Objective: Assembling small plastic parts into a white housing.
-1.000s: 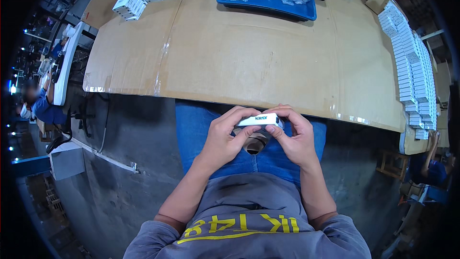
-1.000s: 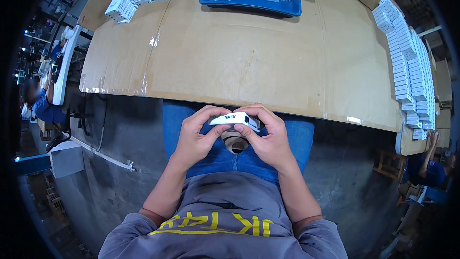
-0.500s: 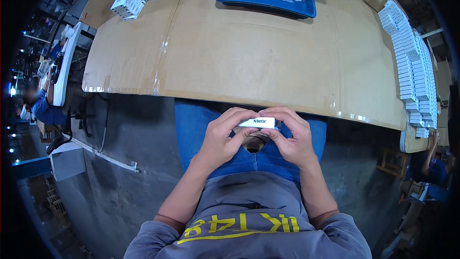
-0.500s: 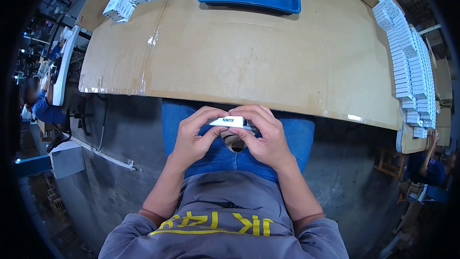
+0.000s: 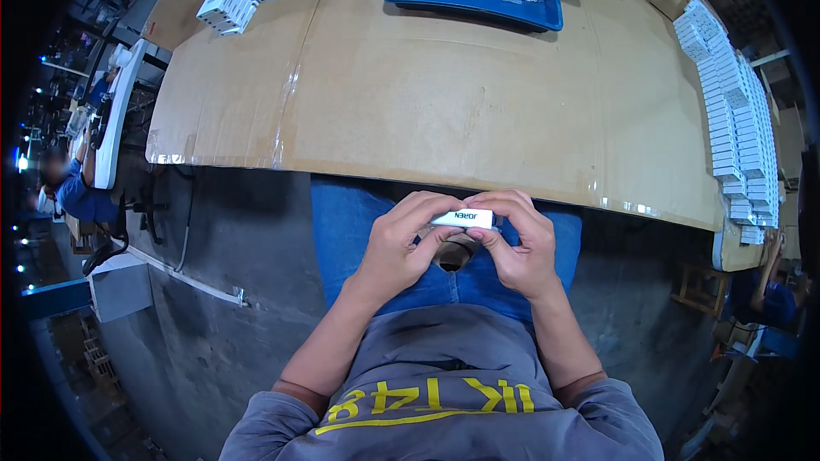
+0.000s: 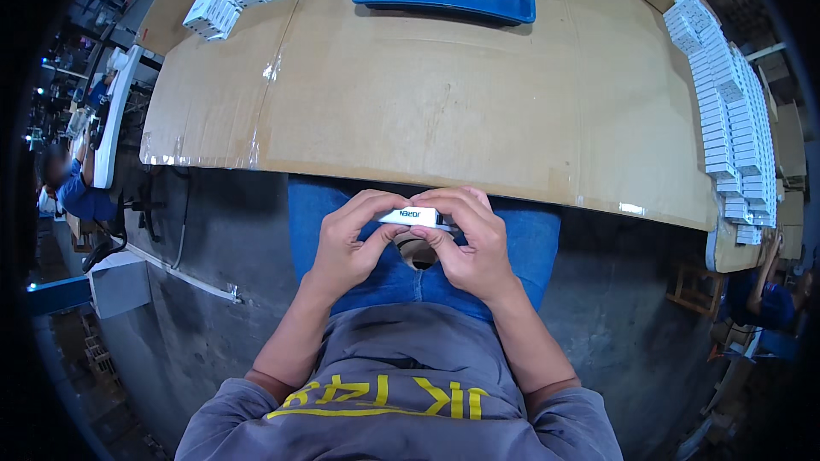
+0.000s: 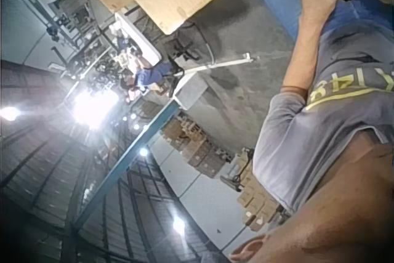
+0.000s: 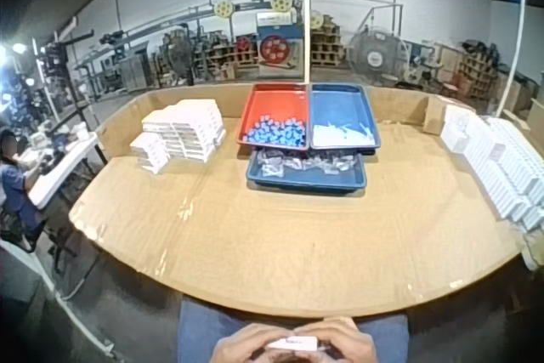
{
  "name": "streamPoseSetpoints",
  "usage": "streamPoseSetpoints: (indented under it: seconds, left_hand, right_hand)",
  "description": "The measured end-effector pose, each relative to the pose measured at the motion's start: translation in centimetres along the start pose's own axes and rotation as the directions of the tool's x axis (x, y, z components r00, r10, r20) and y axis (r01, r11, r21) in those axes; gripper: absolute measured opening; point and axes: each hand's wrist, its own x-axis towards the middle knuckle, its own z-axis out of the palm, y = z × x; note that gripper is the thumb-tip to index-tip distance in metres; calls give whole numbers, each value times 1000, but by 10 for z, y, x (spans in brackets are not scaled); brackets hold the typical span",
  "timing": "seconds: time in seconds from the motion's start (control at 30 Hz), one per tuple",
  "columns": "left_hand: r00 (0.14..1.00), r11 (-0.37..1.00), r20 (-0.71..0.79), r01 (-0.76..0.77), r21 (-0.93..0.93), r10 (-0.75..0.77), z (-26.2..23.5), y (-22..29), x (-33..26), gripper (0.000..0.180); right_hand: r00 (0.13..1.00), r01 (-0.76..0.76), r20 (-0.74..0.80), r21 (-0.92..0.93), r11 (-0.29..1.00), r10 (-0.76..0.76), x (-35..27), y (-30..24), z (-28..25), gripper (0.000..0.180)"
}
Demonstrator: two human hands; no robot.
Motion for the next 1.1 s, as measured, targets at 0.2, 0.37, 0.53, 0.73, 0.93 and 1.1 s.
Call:
streamPoseSetpoints:
  seconds: [0.2,0.37,0.53,0.73,0.93,1.1]
  left_hand:
    - [995,987,8,95,-133,-95,4,-15,-2,28]
    - [956,696,-44,179,-696,-289,15,-22,-8,39]
    - [986,654,-15,101,-750,-169,14,-18,-11,47]
    - [991,768,33,121,-629,-129,6,1,-3,42]
    - [992,749,78,127,-650,-100,1,-7,-7,34]
    - [991,765,37,125,-632,-131,5,-3,-5,36]
  right_hand:
    - [978,-209,57,150,966,203,3,1,2,28]
    - [982,-155,-40,378,913,184,12,-4,-4,40]
    - [976,-208,65,576,790,209,0,2,-10,40]
    - [994,-104,70,353,930,84,6,-8,-14,35]
    - [992,-116,81,347,931,93,6,-10,-14,37]
    - [994,-92,78,321,943,71,4,-5,-14,38]
